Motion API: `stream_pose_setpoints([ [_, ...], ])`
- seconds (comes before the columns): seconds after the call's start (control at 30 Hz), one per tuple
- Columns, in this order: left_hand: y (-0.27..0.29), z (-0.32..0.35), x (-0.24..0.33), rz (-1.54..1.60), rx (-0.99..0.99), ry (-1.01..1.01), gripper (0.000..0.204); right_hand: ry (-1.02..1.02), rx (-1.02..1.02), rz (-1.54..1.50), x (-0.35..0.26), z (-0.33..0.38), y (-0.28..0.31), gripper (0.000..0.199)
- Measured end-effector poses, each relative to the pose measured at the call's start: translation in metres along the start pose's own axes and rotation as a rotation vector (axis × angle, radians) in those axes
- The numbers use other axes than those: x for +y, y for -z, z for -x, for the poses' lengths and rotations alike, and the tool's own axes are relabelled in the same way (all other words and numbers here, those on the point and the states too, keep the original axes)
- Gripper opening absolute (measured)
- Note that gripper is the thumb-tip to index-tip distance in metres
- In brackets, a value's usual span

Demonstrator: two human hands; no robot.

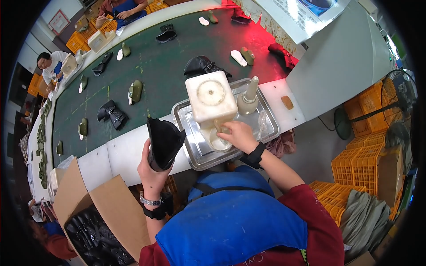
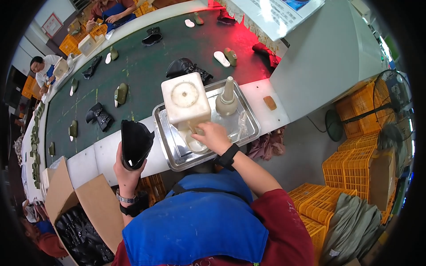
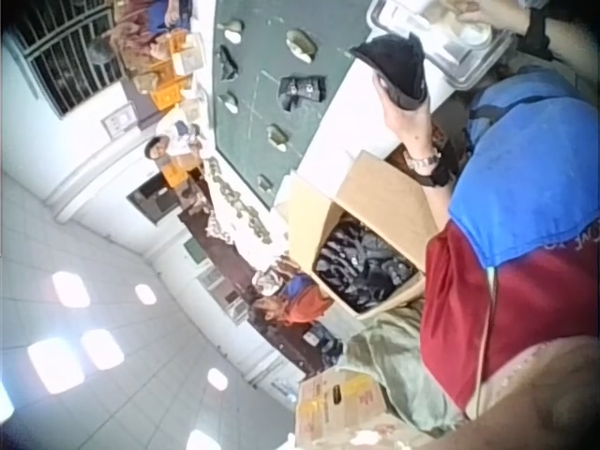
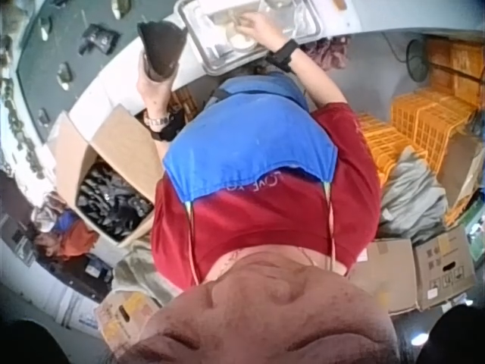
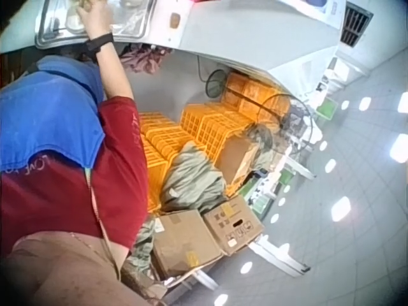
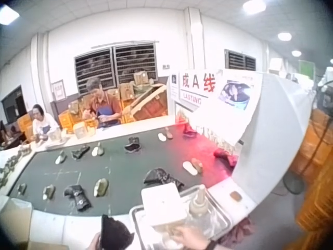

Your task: Applying glue to the interior and exterior of black boots using a brush and a glue container on a factory assembly line.

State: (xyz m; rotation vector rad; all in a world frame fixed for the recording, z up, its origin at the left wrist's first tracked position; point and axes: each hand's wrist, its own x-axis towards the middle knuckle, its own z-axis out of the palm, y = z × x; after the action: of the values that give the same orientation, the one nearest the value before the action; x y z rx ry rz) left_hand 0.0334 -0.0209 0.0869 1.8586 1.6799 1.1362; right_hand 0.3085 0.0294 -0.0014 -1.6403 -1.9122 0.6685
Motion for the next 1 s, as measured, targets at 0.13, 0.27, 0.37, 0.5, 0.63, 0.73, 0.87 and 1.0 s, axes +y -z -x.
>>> stream_pose_setpoints([
  [0.13, 0.005, -0.001, -0.006, 0.035, -0.026, -0.005, 0.076, 0.037, 0.016, -0.015, -0.001, -0.002, 0.0, 0.028],
  [0.27, 0.026, -0.003, -0.027, 0.32, -0.189, 0.283, 0.063, -0.034, 0.054, -0.255, -0.004, 0.007, 0.01, 0.024],
  [0.37, 0.028, -0.003, -0.052, 0.581, -0.282, 0.323, 0.063, -0.032, 0.113, -0.299, 0.005, 0.014, 0.014, 0.02],
  [0.5, 0.022, -0.003, -0.063, 0.675, -0.485, 0.378, 0.072, -0.009, 0.145, -0.3, 0.01, 0.022, 0.013, 0.017],
  [0.63, 0.017, -0.002, -0.062, 0.698, -0.651, 0.391, 0.08, -0.058, 0.161, -0.325, 0.004, 0.028, 0.021, 0.015],
  [0.73, 0.011, -0.004, -0.052, 0.752, -0.699, 0.361, 0.078, -0.072, 0.173, -0.297, 0.006, 0.028, 0.026, 0.015],
  [0.87, 0.005, -0.005, -0.052, 0.713, -0.888, 0.3, 0.083, -0.304, 0.107, -0.688, 0.01, 0.023, 0.036, 0.02],
  [1.0, -0.002, -0.001, -0.064, 0.828, -1.034, 0.424, 0.081, -0.352, -0.064, -1.12, -0.015, 0.013, 0.076, 0.027],
])
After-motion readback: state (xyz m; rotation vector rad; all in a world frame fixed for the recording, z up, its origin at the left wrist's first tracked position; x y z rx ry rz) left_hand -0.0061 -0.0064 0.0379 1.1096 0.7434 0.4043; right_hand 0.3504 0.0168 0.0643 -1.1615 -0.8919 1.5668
